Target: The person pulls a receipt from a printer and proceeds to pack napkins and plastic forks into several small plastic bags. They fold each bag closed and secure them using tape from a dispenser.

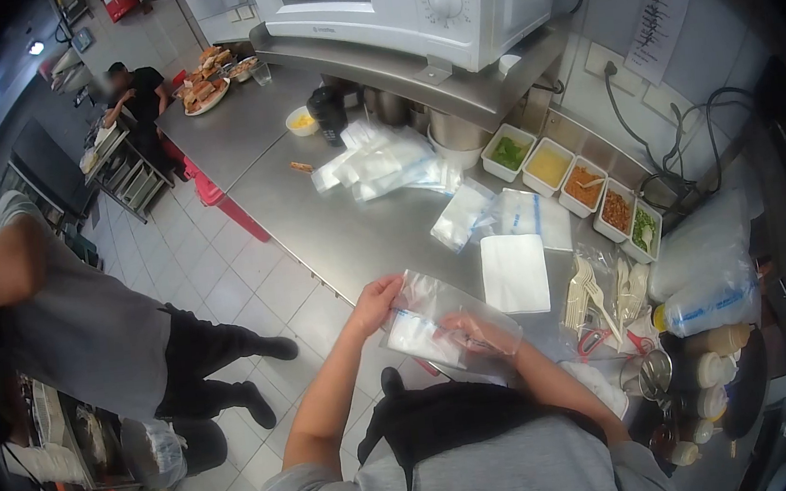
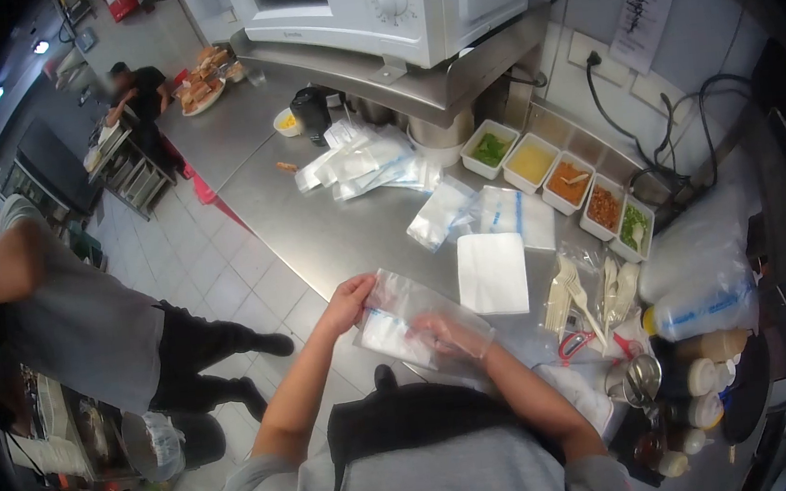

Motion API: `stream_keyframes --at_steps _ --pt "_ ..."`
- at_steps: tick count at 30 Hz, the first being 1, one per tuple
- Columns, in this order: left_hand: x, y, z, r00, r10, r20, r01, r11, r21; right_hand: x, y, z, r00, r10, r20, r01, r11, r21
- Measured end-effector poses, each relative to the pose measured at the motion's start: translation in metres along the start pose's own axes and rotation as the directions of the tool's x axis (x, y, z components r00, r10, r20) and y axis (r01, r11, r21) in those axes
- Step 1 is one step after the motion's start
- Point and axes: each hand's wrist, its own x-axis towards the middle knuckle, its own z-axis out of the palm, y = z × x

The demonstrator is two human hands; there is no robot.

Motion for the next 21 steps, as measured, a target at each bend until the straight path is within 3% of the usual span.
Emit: stream_keyframes --at_steps 1,2,3,5,6,8,10,12,13,14,16,17,18,21 --pt "-0.005 -0.006 0.012 0.924 0.326 -0.198 -0.265 0.923 0.281 0.000 -0.002 -0.002 1.000 -0.001 -0.002 0.001 1.000 -0.004" --pt "-0.012 -0.009 0.025 0.715 0.643 -0.277 -0.412 0.706 0.575 0.000 -0.009 -0.005 1.000 0.017 0.013 -0.017 1.000 -0.006" --pt "-0.020 -0.011 0.033 0.717 0.643 -0.270 -0.415 0.705 0.576 0.000 -0.014 -0.007 0.999 0.037 0.026 -0.037 0.999 -0.005" --pt "-0.039 -0.017 0.049 0.524 0.840 0.140 -0.521 0.186 0.833 0.000 -0.016 -0.010 0.997 0.067 0.048 -0.065 0.997 -0.049" --pt "-0.043 -0.021 0.061 0.530 0.837 0.139 -0.521 0.192 0.832 -0.002 -0.016 -0.010 0.992 0.095 0.081 -0.087 0.992 -0.096" --pt "-0.044 -0.028 0.083 0.752 0.556 0.353 -0.414 -0.017 0.910 -0.008 0.004 0.002 0.997 0.074 -0.011 -0.074 0.995 -0.064" --pt "-0.037 -0.035 0.086 0.798 0.519 0.308 -0.356 -0.007 0.934 -0.013 0.020 0.008 0.992 0.054 -0.116 -0.059 0.997 -0.042" --pt "-0.030 -0.040 0.089 0.840 0.475 0.261 -0.299 0.005 0.954 -0.021 0.025 0.011 0.973 -0.041 -0.226 -0.001 0.983 -0.182" --pt "-0.027 -0.042 0.088 0.860 0.439 0.260 -0.246 -0.089 0.965 -0.033 0.026 0.012 0.973 -0.032 -0.230 -0.011 0.983 -0.183" --pt "-0.025 -0.043 0.087 0.878 0.405 0.254 -0.193 -0.186 0.963 -0.045 0.025 0.011 0.968 0.108 -0.228 -0.086 0.991 0.106" --pt "-0.024 -0.044 0.088 0.886 0.394 0.245 -0.170 -0.216 0.961 -0.059 0.005 0.003 0.950 0.245 -0.196 -0.154 0.909 0.388" --pt "-0.024 -0.045 0.089 0.892 0.386 0.233 -0.144 -0.246 0.958 -0.065 -0.024 -0.008 0.898 0.421 -0.126 -0.313 0.814 0.490" --pt "-0.023 -0.046 0.089 0.893 0.379 0.242 -0.154 -0.248 0.957 -0.070 -0.041 -0.015 0.816 0.576 -0.038 -0.454 0.681 0.574" --pt "-0.021 -0.049 0.089 0.892 0.391 0.228 -0.114 -0.294 0.949 -0.091 -0.048 -0.020 0.784 0.615 -0.080 -0.461 0.664 0.589"
